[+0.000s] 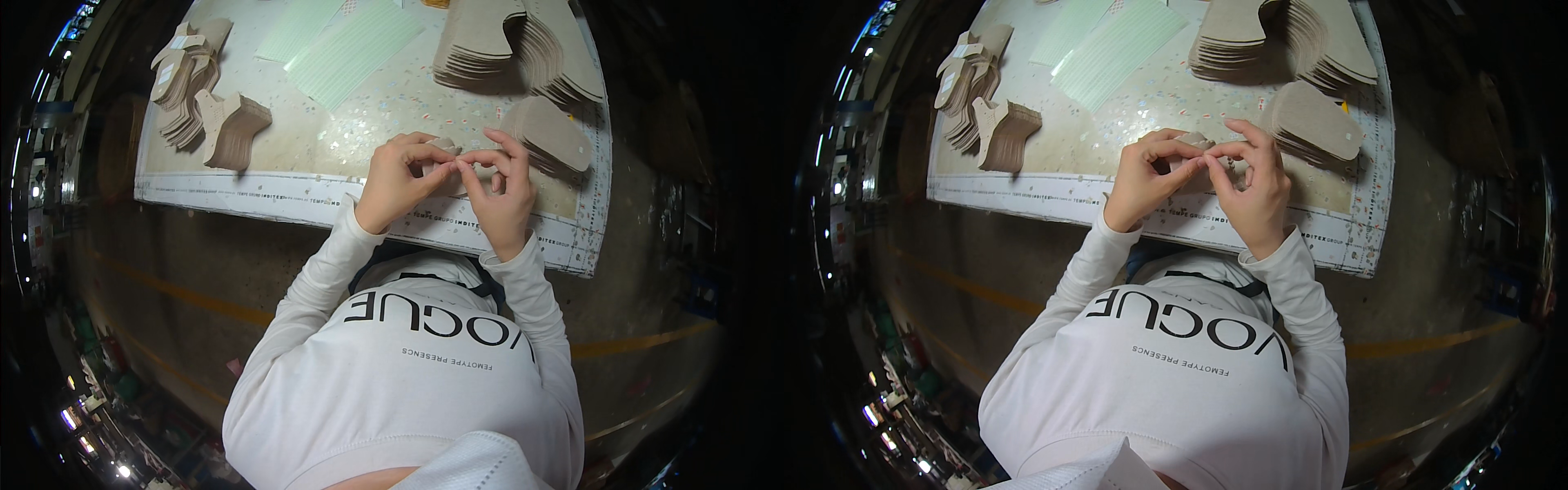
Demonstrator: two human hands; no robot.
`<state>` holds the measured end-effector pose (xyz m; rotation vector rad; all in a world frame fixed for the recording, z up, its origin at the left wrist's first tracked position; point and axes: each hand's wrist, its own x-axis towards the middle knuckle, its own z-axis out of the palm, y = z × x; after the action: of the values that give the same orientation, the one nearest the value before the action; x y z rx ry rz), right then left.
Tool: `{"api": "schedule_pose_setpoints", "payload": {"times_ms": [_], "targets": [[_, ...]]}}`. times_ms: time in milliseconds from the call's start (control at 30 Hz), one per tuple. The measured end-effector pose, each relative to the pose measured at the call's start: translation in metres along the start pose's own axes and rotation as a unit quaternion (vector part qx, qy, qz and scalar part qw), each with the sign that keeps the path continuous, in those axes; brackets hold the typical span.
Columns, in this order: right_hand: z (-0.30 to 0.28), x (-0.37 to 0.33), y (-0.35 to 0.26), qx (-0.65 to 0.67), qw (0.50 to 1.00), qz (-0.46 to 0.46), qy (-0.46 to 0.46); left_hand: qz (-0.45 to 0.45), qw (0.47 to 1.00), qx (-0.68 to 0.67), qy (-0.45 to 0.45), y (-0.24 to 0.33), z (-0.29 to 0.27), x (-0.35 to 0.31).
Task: The person applies small adhesive labels to stacks of beige shoe insole parts on a worktable. They peel labels from a sheet, place them on individual parts, and stack the labeled parts. A coworker briefly appears and handles parts across the table.
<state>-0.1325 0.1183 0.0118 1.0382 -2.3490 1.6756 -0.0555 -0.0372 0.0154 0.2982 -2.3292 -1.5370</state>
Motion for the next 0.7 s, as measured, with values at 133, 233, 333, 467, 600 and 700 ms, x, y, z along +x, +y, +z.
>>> {"api": "schedule_pose_setpoints", "payload": {"times_ms": [133,233,333,467,600,700], "targets": [[0.006,0.003,0.004,-0.05,0.994,-0.085,0.055,-0.019,1.0,0.001,-0.023,0.002,-0.002,-0.002],[0.001,0.001,0.005,0.004,1.0,0.016,0.023,0.007,0.998,0.038,-0.048,0.005,-0.007,-0.002],[-0.01,0.003,0.005,-0.003,0.998,0.016,-0.057,0.134,0.976,0.158,-0.068,0.006,-0.012,-0.002],[-0.013,-0.001,-0.004,-0.139,0.98,-0.081,-0.113,0.149,0.966,0.198,-0.076,0.006,-0.011,-0.001],[-0.012,-0.002,-0.009,-0.271,0.946,-0.128,-0.123,0.143,0.968,0.195,-0.074,0.005,-0.01,-0.002],[-0.011,0.006,-0.005,-0.219,0.968,-0.063,-0.104,0.144,0.966,0.2,-0.075,0.005,-0.009,-0.003]]}}
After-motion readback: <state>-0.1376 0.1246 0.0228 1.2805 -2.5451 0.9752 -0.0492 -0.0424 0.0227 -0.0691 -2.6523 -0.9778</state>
